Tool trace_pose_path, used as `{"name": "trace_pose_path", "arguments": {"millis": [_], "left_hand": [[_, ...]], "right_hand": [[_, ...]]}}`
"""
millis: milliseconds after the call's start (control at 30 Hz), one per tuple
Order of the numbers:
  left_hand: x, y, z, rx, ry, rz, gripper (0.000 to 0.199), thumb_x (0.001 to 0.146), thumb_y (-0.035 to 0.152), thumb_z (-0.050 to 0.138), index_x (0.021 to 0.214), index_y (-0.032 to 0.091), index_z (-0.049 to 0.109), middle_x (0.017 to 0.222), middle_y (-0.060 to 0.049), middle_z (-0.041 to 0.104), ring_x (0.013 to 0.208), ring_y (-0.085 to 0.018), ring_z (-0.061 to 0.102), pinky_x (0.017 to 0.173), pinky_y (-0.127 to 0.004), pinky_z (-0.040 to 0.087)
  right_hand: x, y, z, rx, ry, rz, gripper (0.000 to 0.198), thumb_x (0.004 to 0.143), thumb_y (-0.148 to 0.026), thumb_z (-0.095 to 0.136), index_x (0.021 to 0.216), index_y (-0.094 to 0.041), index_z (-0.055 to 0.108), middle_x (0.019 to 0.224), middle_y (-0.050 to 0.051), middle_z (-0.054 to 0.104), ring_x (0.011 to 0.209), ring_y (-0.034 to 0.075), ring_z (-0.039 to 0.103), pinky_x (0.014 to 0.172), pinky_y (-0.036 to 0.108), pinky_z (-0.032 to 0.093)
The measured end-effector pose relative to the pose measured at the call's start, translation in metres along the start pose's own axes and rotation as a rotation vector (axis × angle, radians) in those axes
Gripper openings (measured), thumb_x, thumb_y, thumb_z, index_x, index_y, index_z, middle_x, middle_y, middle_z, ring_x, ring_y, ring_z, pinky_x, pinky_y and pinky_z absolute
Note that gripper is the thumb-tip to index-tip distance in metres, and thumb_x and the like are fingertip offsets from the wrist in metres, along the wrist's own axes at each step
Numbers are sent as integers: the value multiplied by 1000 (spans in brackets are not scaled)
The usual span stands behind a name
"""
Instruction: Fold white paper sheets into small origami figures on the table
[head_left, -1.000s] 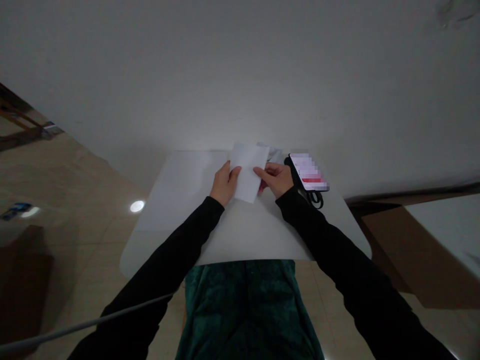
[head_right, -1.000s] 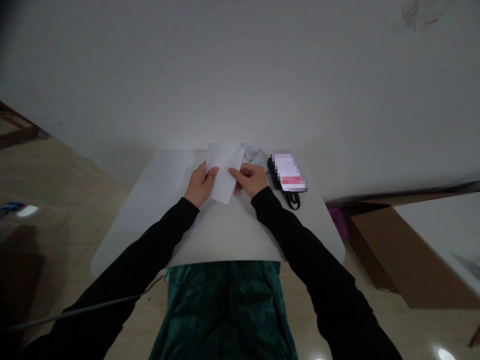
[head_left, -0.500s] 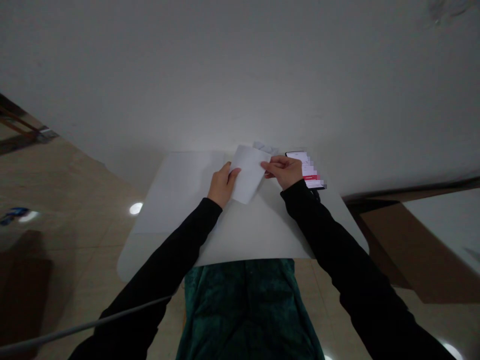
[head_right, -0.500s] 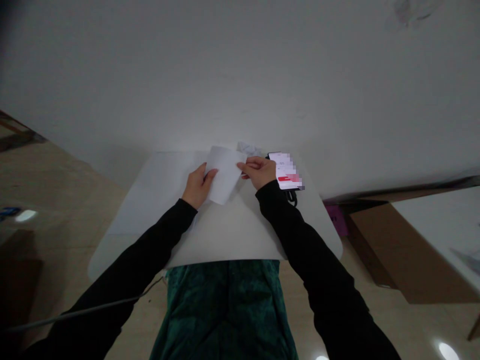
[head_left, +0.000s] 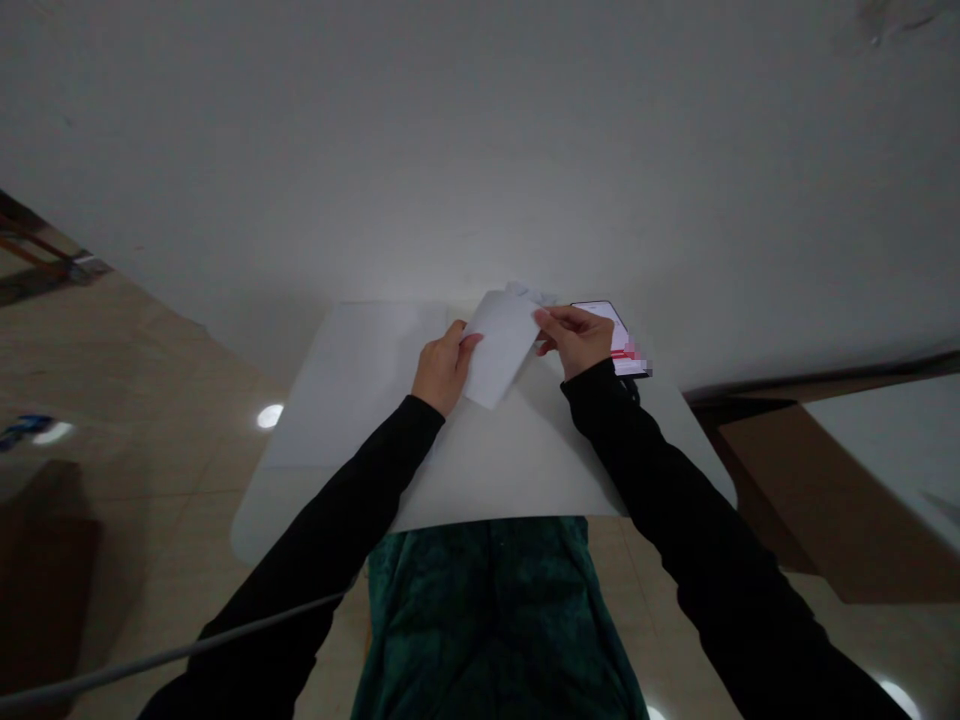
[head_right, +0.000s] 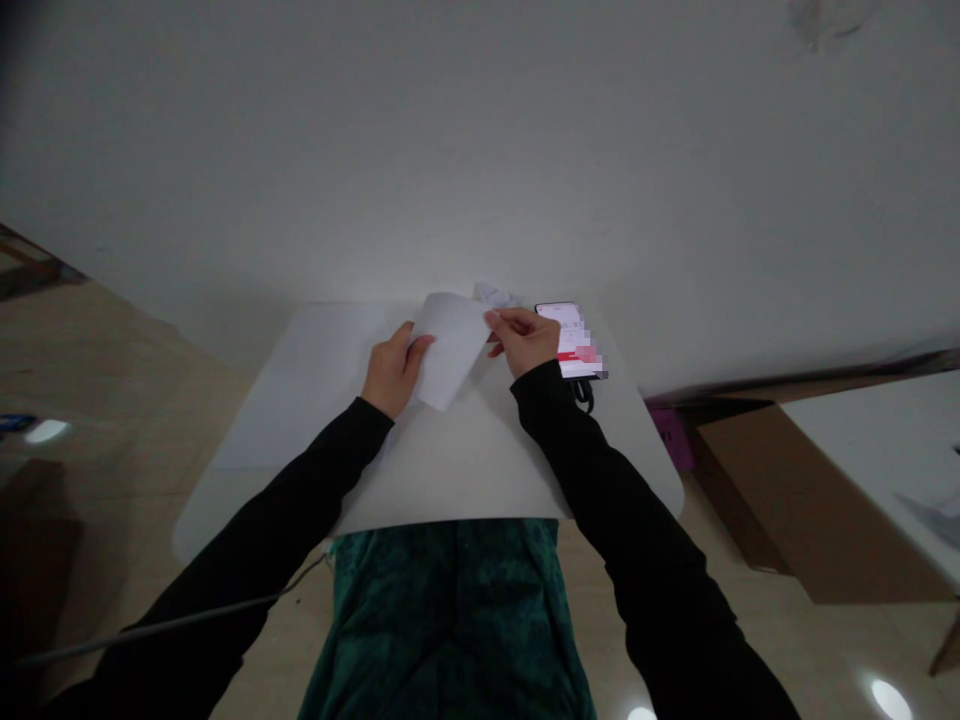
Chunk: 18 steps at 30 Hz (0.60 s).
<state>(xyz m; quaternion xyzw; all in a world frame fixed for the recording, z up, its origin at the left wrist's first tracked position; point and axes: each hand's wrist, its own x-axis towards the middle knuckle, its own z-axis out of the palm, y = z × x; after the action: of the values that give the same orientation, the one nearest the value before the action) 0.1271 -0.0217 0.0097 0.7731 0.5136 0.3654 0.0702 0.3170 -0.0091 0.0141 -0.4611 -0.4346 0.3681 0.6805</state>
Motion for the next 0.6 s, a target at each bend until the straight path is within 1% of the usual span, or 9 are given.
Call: {"name": "trace_pose_path", "arguments": {"millis": [100,133,200,300,367,467,533,600], "left_hand": [[-1,1,0,20,-7,2,25,96,37,37,92,18,53,63,-1,57,58,-17,58,55,-26,35],[-1,1,0,30,-7,4,25,97,37,37,93,18,53,63,-1,58,59,-18,58,55,-27,35],[-2,0,1,50,-4,7,26,97,37,36,94,18,53,65,-2,59,61,-18,60,56,-27,36],[-2,-1,0,75,14,-8,27,97,37,35,94,18,53,68,-3,62,63,-19,61,57,-27,37],[-2,0,-1,91,21,-25,26,97,36,35,94,18,53,69,-4,62,64,-19,62,57,-27,37],[-1,3,-3,110,25,-48,26,97,35,35,96,17,53,70,-4,63,64,-19,62,57,-27,37],[-1,4,-4,121,24,-64,25,97,35,35,96,17,53,71,-4,64,65,-19,62,57,-27,37],[-1,5,-5,134,31,-81,24,97,34,36,97,18,53,71,-4,64,65,-19,62,58,-27,37]], "right_hand": [[-3,5,3,10,37,-1,30,63,-47,73,71,-18,67,54,-2,63,44,11,57,30,21,39],[-5,7,5,12,54,8,32,65,-49,71,72,-18,66,53,-2,61,43,11,57,30,20,38],[-10,11,9,20,52,42,36,67,-54,68,75,-19,65,55,-2,61,45,12,57,33,21,42],[-17,13,16,38,-79,114,41,61,-55,72,78,-19,64,60,-1,65,50,13,60,44,27,52],[-21,12,19,47,-148,142,42,57,-56,75,72,-18,64,60,0,65,51,14,60,48,30,55],[-25,11,21,64,-131,139,40,57,-56,74,61,-18,62,55,-1,62,48,13,57,48,31,55],[-27,11,22,84,-86,146,40,58,-56,74,59,-18,61,54,-2,60,48,13,57,49,31,55],[-30,12,23,105,-77,194,39,58,-54,75,60,-18,62,55,-2,61,49,13,58,51,32,56]]}}
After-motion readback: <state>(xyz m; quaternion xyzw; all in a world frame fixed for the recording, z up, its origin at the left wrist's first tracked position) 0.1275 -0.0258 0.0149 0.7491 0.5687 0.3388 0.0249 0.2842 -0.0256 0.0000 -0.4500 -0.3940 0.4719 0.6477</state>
